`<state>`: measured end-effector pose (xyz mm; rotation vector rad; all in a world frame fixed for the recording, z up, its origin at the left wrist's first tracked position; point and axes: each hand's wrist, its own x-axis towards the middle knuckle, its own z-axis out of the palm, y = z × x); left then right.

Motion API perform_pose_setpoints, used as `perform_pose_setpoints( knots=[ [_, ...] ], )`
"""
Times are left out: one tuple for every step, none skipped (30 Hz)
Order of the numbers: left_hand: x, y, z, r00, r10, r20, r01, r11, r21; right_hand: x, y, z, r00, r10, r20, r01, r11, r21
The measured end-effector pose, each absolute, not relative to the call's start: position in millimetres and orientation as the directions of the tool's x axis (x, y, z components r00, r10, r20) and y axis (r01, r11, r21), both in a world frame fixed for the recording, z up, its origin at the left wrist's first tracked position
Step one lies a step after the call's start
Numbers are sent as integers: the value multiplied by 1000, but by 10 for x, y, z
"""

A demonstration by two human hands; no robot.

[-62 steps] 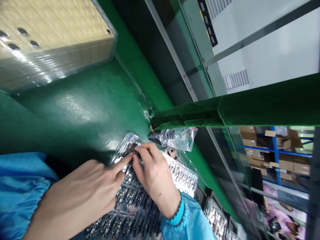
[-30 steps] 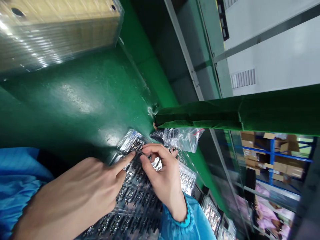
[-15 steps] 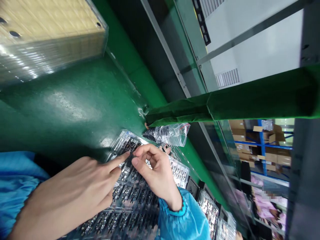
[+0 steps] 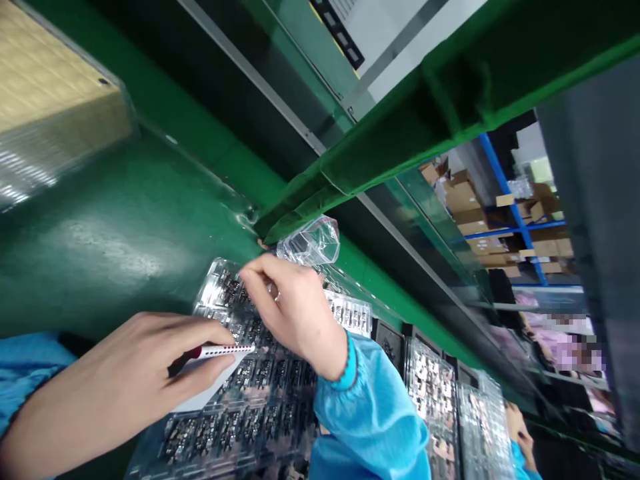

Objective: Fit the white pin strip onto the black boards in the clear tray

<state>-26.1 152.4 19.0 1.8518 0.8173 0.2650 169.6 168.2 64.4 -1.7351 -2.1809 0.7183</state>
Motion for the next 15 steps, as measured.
perform_pose_setpoints(
  knots=[
    [-260,1527,188,738,652,-171,387,-203,899,1716,1594,721,-285,953,-103,807,180,-562],
    [-259,1532,185,732,663,-156,365,-189,912,1730,1509,794,-324,941,-101,779,204,-593],
    [-255,1537,182,725,674,-145,345,-173,922,1736,1432,856,-359,926,-113,755,218,-618],
    [-251,1542,179,720,679,-143,330,-154,932,1737,1366,903,-389,913,-125,734,225,-640],
    [-246,1548,177,718,682,-142,313,-135,940,1734,1311,932,-411,901,-139,722,229,-653],
    [-241,1554,176,718,681,-143,300,-118,947,1728,1269,943,-424,893,-153,717,227,-659],
    [-236,1559,177,719,679,-147,293,-105,950,1721,1238,941,-431,888,-161,717,229,-659],
    [-232,1563,179,718,678,-154,294,-95,951,1713,1218,929,-434,886,-165,721,231,-653],
    [-230,1566,181,719,676,-164,298,-86,951,1705,1206,913,-434,886,-165,728,237,-644],
    [-229,1568,185,716,675,-176,306,-76,949,1699,1200,897,-436,885,-164,734,244,-634],
    [-228,1570,191,713,673,-196,319,-62,946,1694,1199,885,-445,880,-169,736,252,-628],
    [-228,1572,198,713,666,-222,335,-45,941,1690,1200,878,-457,872,-174,737,262,-623],
    [-228,1574,208,711,660,-241,345,-29,938,1687,1203,875,-472,863,-180,737,274,-618],
    [-227,1577,219,712,654,-258,352,-15,936,1684,1205,876,-486,854,-185,737,286,-613],
    [-227,1581,232,713,646,-273,360,-3,933,1682,1207,878,-499,845,-191,737,297,-607]
  ],
)
